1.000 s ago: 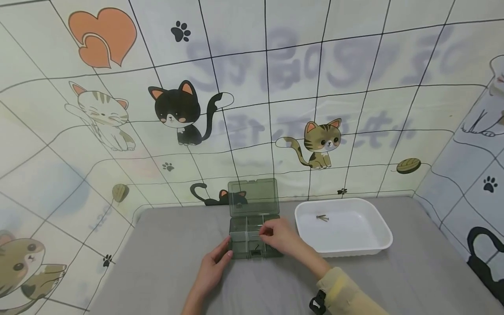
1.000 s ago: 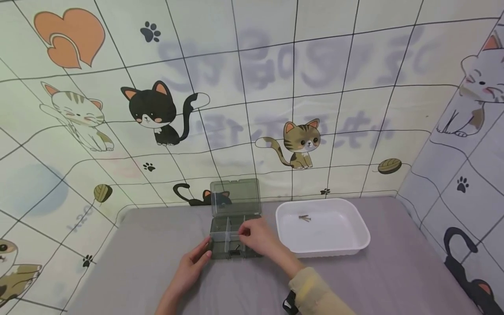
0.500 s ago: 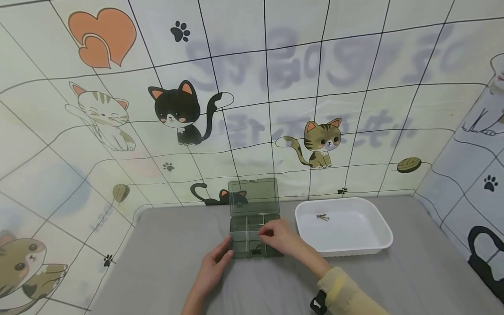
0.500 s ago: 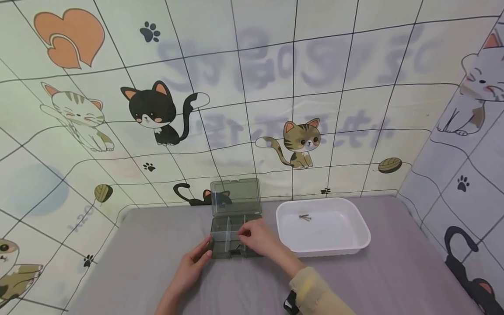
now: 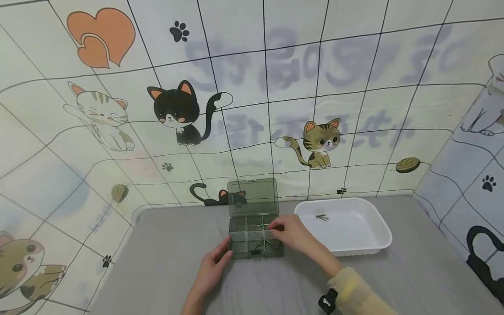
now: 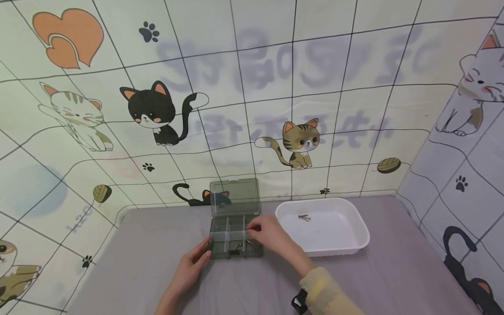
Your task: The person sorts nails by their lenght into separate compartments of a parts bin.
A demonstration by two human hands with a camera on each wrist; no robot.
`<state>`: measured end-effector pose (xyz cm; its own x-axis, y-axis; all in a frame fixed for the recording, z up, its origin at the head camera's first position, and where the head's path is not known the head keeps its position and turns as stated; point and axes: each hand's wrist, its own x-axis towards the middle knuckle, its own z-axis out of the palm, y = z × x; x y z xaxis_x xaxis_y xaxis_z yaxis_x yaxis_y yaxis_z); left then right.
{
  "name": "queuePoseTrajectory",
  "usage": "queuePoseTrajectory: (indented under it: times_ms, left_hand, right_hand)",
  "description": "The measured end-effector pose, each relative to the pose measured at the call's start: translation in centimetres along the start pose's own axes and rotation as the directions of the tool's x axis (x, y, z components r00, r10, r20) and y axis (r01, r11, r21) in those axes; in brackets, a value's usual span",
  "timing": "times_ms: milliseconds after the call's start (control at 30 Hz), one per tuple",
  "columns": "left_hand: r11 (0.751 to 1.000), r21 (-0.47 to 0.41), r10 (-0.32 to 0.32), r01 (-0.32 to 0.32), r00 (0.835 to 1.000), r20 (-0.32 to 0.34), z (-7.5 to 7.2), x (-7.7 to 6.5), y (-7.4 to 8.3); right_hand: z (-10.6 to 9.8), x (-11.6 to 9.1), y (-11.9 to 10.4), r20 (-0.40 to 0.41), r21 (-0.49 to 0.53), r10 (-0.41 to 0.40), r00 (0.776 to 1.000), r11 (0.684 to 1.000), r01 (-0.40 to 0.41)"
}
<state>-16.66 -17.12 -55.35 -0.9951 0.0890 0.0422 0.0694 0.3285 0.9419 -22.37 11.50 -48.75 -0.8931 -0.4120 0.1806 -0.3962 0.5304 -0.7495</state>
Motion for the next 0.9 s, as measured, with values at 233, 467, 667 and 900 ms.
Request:
queuePoseTrajectory:
  times_ms: [233,467,667,900]
  left_hand:
    - [1.000,0.008,0.003,-0.003,1.000,0.006,0.0,0.0,-0.1]
    - [1.000,0.029,0.008,-0.008,1.000,0.006,-0.2,0.1,0.0]
    - [1.000,0.019,-0.001,0.001,1.000,0.009,-0.2,0.1,-0.1]
    - [1.000,0.016,-0.006,0.006,1.000,0.012,0.0,0.1,-0.1]
  right_hand:
    - [-2.3,-1.2,1.3,-0.055,0.030,0.068,0.996,0.997,-0.066]
    - [-3.9,-1.6,2.5,-0.100,0.001,0.113,0.989,0.994,-0.114]
    - [-4.7,-2.1,3.9,-0.128,-0.009,0.135,0.983,0.991,-0.137]
    - [-5.9,-3.1,5.4,-0.162,0.029,0.223,0.961,0.975,-0.221]
